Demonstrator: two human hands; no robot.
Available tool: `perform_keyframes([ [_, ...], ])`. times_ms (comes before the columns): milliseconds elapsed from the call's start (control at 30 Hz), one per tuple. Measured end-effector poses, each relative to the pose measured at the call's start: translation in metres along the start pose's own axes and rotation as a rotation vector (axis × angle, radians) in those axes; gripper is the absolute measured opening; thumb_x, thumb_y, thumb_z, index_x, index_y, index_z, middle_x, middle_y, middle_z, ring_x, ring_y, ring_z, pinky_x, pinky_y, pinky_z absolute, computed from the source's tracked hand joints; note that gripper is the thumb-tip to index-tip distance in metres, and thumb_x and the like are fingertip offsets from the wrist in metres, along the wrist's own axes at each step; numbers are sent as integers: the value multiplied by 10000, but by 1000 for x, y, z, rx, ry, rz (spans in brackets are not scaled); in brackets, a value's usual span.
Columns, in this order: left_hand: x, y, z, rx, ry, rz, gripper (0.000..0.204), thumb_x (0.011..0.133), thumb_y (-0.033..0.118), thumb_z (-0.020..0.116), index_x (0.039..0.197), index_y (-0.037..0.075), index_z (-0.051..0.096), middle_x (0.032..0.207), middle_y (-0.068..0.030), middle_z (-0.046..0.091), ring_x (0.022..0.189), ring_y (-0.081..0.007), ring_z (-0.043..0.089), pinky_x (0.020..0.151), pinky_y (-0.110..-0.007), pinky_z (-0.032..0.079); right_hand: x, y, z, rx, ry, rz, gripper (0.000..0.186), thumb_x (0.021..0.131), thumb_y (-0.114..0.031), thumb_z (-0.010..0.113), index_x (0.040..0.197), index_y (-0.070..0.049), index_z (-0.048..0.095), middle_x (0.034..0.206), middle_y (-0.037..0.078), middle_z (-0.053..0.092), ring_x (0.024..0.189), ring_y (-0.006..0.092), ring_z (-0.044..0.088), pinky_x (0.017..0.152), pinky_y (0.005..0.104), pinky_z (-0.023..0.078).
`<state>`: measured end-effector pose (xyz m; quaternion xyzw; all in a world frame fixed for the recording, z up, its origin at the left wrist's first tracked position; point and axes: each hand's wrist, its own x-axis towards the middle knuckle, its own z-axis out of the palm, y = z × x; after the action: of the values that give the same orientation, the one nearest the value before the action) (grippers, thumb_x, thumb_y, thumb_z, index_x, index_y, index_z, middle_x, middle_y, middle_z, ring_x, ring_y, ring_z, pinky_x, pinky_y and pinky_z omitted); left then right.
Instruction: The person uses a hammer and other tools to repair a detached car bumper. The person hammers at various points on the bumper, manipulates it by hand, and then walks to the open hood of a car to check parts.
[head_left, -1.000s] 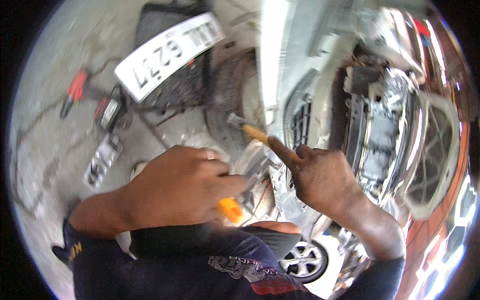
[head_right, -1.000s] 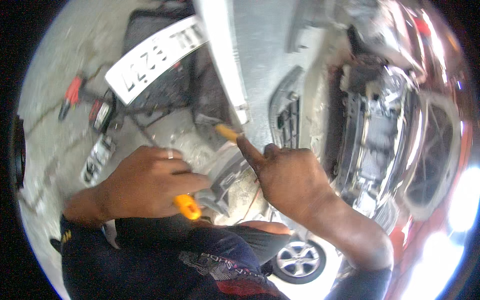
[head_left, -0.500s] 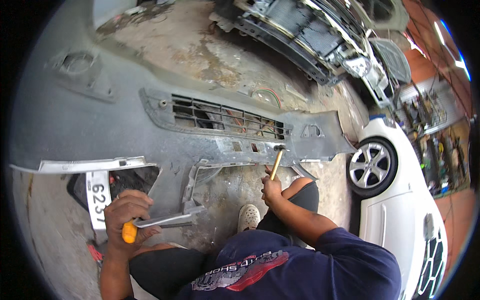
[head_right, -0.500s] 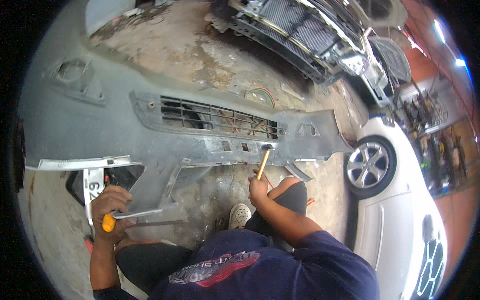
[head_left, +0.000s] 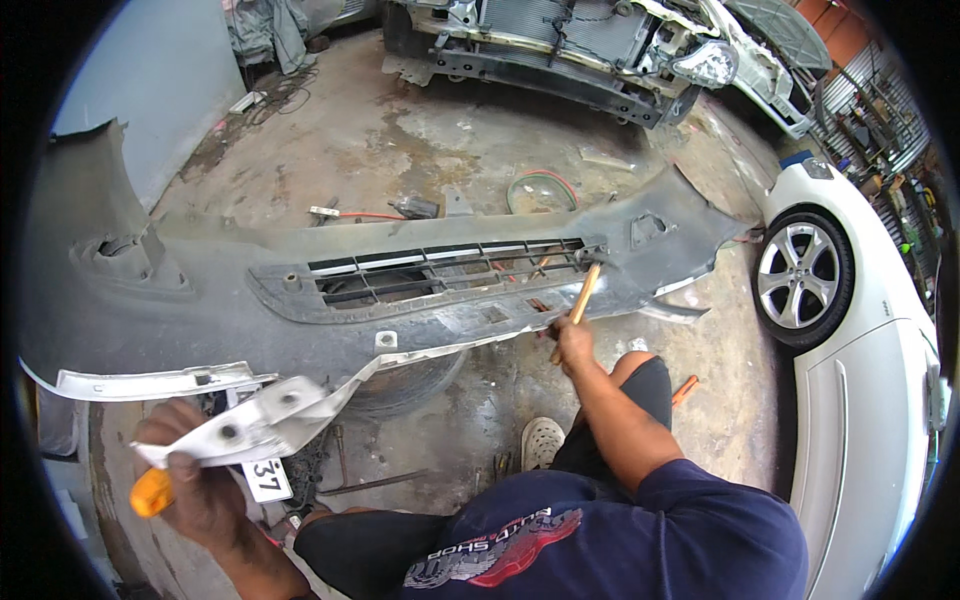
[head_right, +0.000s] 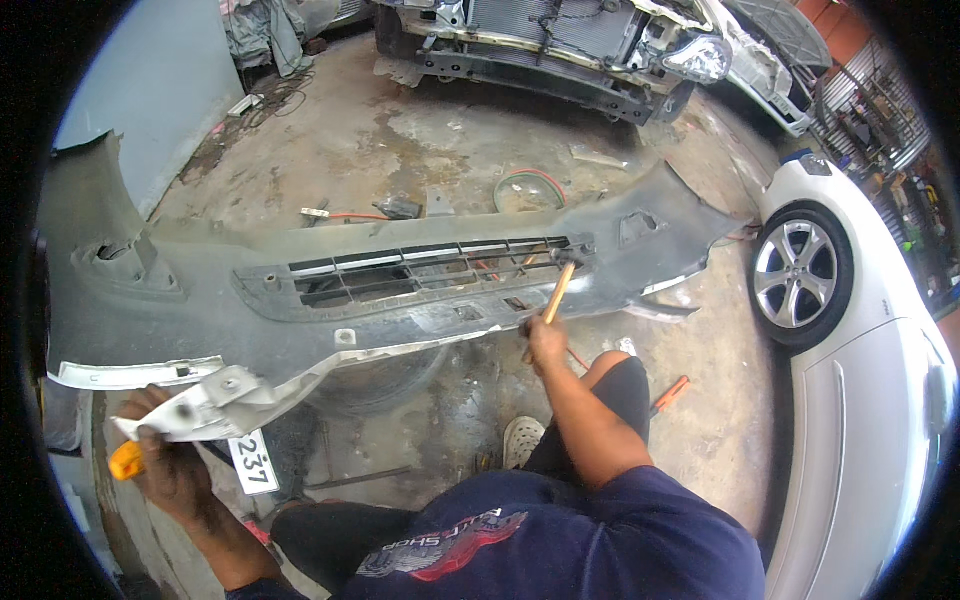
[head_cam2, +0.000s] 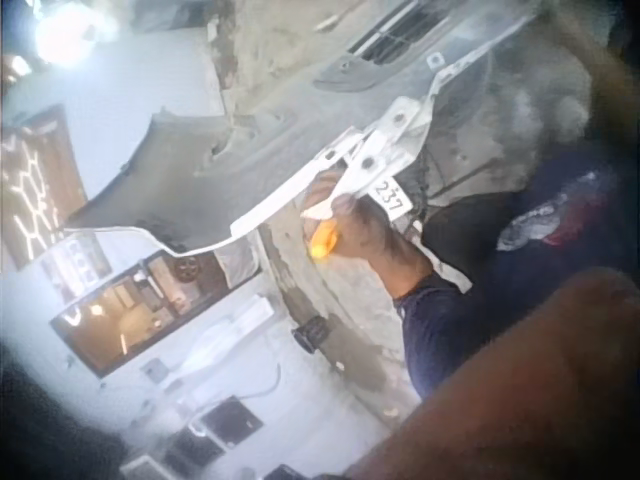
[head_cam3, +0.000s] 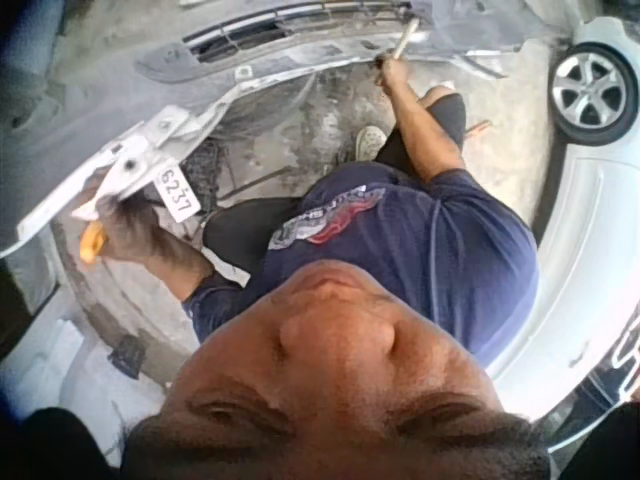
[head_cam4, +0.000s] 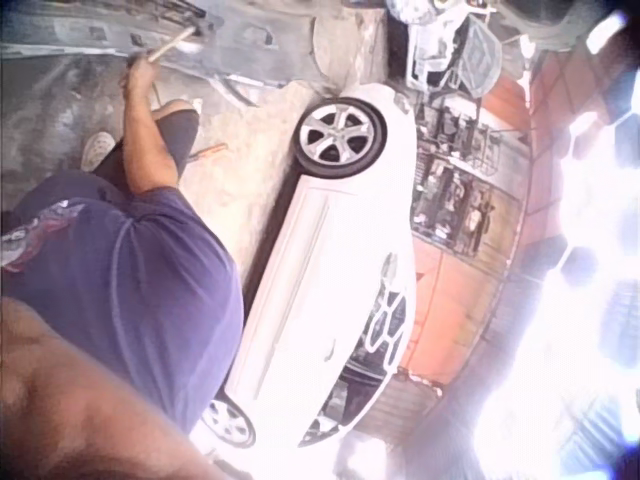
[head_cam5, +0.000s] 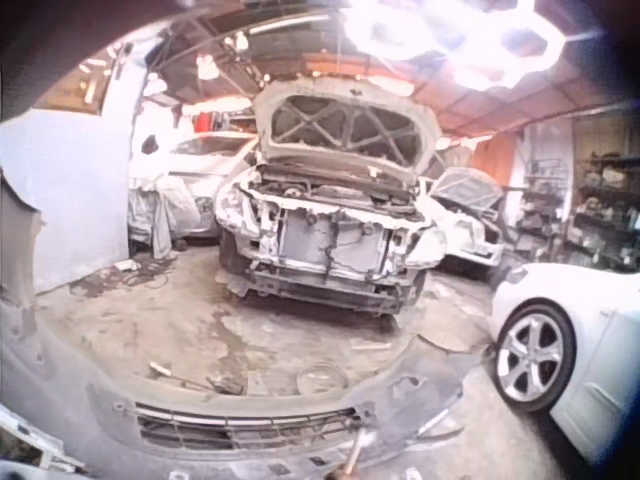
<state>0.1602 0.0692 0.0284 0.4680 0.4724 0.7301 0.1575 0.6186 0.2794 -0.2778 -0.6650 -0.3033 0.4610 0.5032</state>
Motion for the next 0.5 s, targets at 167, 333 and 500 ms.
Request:
perform_keyframes([
  [167, 28, 63, -74, -48, 320, -145, 631, 1073, 423, 547, 1463, -66, 462, 1372, -214, 603, 1309, -307, 569, 1171, -458, 388, -20, -91, 5, -22, -79, -188, 181, 869, -107, 626, 940, 50, 683, 664, 74, 631, 540, 182, 586, 507, 354, 475],
  [333, 80, 114, -42, 72, 669, -77, 545, 1094, 365, 522, 1476, -22, 502, 1434, -181, 584, 1325, -278, 553, 1156, -446, 388, -37, -160, 4, -515, -61, -640, 334, 828, -116, 635, 1119, 32, 709, 956, 172, 601, 816, 302, 634, 771, 419, 533],
  [500, 93, 133, -90, 208, 626, -20, 570, 1069, 379, 564, 1486, -7, 513, 1485, -149, 553, 1371, -269, 511, 1187, -422, 351, -55, -207, 41, -695, -113, -780, 453, 806, -119, 630, 1249, -72, 709, 1118, 240, 510, 1006, 425, 602, 929, 477, 508],
])
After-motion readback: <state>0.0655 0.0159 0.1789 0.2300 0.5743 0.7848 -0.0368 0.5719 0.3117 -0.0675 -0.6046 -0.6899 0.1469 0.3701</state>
